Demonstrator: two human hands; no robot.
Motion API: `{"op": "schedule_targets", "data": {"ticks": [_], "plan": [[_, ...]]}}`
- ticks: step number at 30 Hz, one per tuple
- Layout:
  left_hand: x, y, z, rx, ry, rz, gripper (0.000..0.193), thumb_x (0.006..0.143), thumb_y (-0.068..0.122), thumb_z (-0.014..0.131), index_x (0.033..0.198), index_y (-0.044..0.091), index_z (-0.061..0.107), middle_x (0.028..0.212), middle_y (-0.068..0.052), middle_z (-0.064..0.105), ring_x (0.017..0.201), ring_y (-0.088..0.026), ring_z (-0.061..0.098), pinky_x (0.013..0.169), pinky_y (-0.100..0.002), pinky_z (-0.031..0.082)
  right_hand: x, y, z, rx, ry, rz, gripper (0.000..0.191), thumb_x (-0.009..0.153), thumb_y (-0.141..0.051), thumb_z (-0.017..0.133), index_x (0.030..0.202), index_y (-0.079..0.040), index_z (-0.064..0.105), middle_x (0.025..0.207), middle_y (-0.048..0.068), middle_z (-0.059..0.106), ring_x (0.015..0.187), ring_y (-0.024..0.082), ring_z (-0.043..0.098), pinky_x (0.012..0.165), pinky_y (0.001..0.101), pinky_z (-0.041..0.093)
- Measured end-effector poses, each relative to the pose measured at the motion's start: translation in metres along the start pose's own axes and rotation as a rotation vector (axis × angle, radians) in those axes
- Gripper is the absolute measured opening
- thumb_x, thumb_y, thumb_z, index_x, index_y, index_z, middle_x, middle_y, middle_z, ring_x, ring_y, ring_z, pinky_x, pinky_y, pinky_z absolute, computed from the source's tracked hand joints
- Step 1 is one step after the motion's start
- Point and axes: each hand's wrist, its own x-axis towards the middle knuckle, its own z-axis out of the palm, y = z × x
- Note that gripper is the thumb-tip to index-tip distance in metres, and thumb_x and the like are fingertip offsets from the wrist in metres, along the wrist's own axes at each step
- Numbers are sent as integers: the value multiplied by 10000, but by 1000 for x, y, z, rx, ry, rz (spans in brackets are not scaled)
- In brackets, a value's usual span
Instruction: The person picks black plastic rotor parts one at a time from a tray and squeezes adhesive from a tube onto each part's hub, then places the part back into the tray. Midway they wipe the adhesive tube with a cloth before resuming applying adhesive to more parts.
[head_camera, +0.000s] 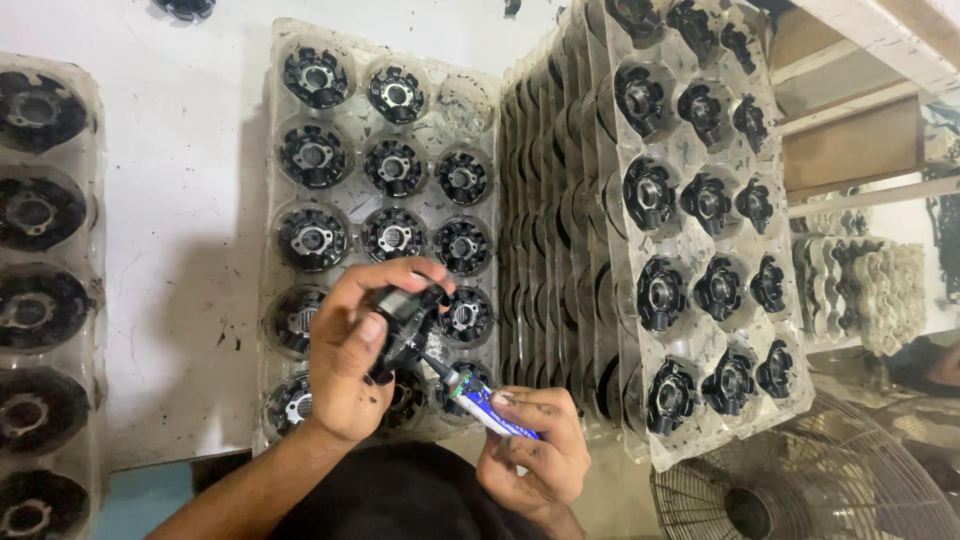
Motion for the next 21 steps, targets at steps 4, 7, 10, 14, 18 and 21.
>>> {"op": "schedule_targets", "data": {"ticks": [4, 7, 10, 14, 18, 21], "plan": [[-4, -7, 6, -439, 257, -158, 442, 1010, 334, 551, 1326, 27, 521, 1312, -243, 592, 1190, -445, 620, 995, -613, 507, -2, -1, 1, -5, 6, 20, 351, 655, 198, 678, 842, -51, 515, 1021, 179, 680, 883, 309, 701, 765, 455, 691], [-7, -9, 10, -521, 379, -278, 473, 949, 377, 534, 1303, 65, 549, 1288, -226, 607, 1173, -444, 615, 998, -626, 497, -2, 0, 4, -16, 84, 31, 390, 701, 212, 706, 854, -85, 504, 1040, 167, 687, 899, 296, 705, 780, 455, 703], [-9, -10, 14, -577, 429, -321, 464, 944, 385, 547, 1273, 59, 578, 1278, -230, 618, 1159, -447, 612, 1001, -619, 493, 0, 3, 3, 42, 35, -4, 359, 642, 172, 675, 845, -77, 516, 1002, 169, 670, 883, 310, 689, 751, 454, 694], [-8, -13, 14, -619, 474, -363, 456, 933, 389, 550, 1237, 55, 614, 1261, -229, 630, 1161, -447, 608, 1014, -603, 477, 1, 3, 2, 9, -7, 13, 367, 632, 168, 684, 847, -60, 494, 1004, 194, 681, 869, 320, 700, 741, 450, 679], [-7, -16, 10, -662, 509, -417, 430, 924, 390, 575, 1196, 62, 633, 1259, -224, 636, 1172, -445, 604, 1031, -585, 471, 1, 2, 6, 1, 25, 24, 378, 660, 183, 689, 850, -62, 473, 1001, 190, 686, 851, 315, 710, 728, 438, 683], [-7, -17, 8, -673, 528, -442, 428, 902, 392, 600, 1172, 63, 645, 1253, -222, 645, 1168, -444, 606, 1030, -577, 473, 1, 1, 6, 2, 19, 50, 375, 662, 191, 681, 840, -66, 472, 986, 197, 686, 824, 311, 702, 710, 438, 678]]}}
